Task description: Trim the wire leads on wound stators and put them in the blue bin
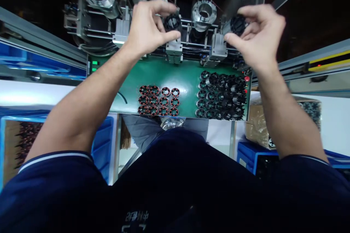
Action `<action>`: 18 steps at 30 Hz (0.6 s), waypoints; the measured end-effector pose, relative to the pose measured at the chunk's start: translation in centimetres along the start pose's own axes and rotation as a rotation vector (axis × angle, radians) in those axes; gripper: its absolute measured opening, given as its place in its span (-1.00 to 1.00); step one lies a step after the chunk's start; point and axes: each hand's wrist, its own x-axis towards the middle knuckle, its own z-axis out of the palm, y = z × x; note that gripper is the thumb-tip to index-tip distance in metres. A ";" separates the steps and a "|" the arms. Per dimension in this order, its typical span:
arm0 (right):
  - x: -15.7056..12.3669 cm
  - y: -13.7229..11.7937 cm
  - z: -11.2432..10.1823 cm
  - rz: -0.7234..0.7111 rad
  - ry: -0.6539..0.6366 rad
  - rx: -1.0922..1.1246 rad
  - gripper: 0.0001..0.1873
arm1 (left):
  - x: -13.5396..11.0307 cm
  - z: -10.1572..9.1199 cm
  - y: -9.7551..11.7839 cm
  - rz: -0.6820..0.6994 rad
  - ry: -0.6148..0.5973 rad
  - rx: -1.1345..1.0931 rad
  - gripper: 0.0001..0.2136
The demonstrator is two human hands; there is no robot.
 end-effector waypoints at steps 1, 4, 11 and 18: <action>0.1 1.0 0.7 0.045 -0.019 -0.041 -0.24 | 0.4 0.0 -0.7 0.003 -0.024 0.056 -0.42; -0.1 2.8 1.9 0.124 -0.073 -0.115 -0.25 | 0.9 -0.3 -1.7 0.093 -0.189 0.286 -0.42; 0.3 3.4 1.8 0.098 -0.119 -0.048 -0.26 | 1.7 -0.9 -1.5 -0.066 -0.247 0.243 -0.31; 4.8 3.3 -2.5 -0.008 0.053 0.058 -0.46 | -5.9 1.2 0.6 -0.160 -0.002 -0.319 -0.31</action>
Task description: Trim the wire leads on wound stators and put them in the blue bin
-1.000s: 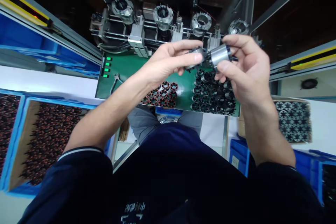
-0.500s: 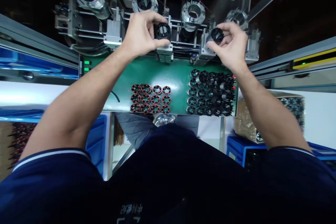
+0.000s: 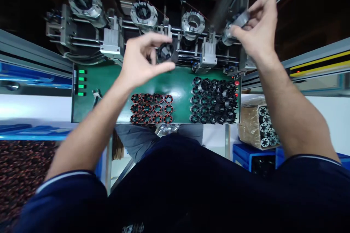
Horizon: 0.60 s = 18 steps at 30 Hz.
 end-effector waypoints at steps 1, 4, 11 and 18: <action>0.8 0.2 -0.8 -0.017 0.007 -0.027 -0.48 | -2.3 0.7 -0.5 0.042 0.001 -0.002 -0.27; 3.1 1.5 -2.6 -0.050 -0.017 -0.171 -0.43 | -9.9 2.8 -3.4 -0.037 0.050 -0.083 -0.29; 6.5 4.4 -3.2 0.147 -0.164 -0.525 -0.22 | -23.2 3.3 -9.5 -0.283 0.484 -0.315 -0.31; 7.4 3.5 -4.0 0.078 -0.395 -0.522 -0.35 | -25.5 0.4 -8.1 -0.266 0.748 -0.378 -0.25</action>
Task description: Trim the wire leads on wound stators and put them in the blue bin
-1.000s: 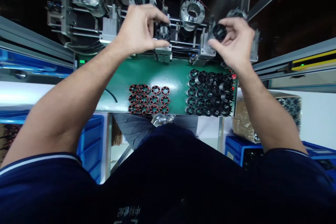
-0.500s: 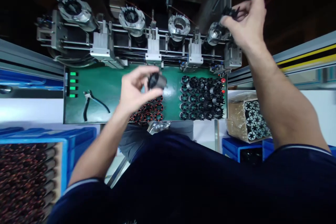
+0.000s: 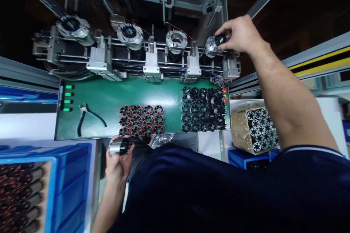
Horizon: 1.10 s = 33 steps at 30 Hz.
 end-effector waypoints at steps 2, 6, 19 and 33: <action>0.3 0.1 -0.4 -0.062 -0.050 0.011 -0.37 | 0.3 0.6 0.6 0.031 -0.019 -0.035 -0.28; 0.8 0.2 -1.0 -0.110 -0.096 0.023 -0.33 | 0.3 2.8 1.3 0.044 -0.071 -0.069 -0.29; -4.0 0.4 2.8 -0.048 0.028 0.036 -0.05 | -2.0 4.3 -2.1 -0.060 -0.180 -0.026 -0.33; -22.1 -22.7 2.8 -0.570 -0.317 0.696 -0.18 | -4.0 12.1 2.9 -0.099 -0.530 -0.156 -0.30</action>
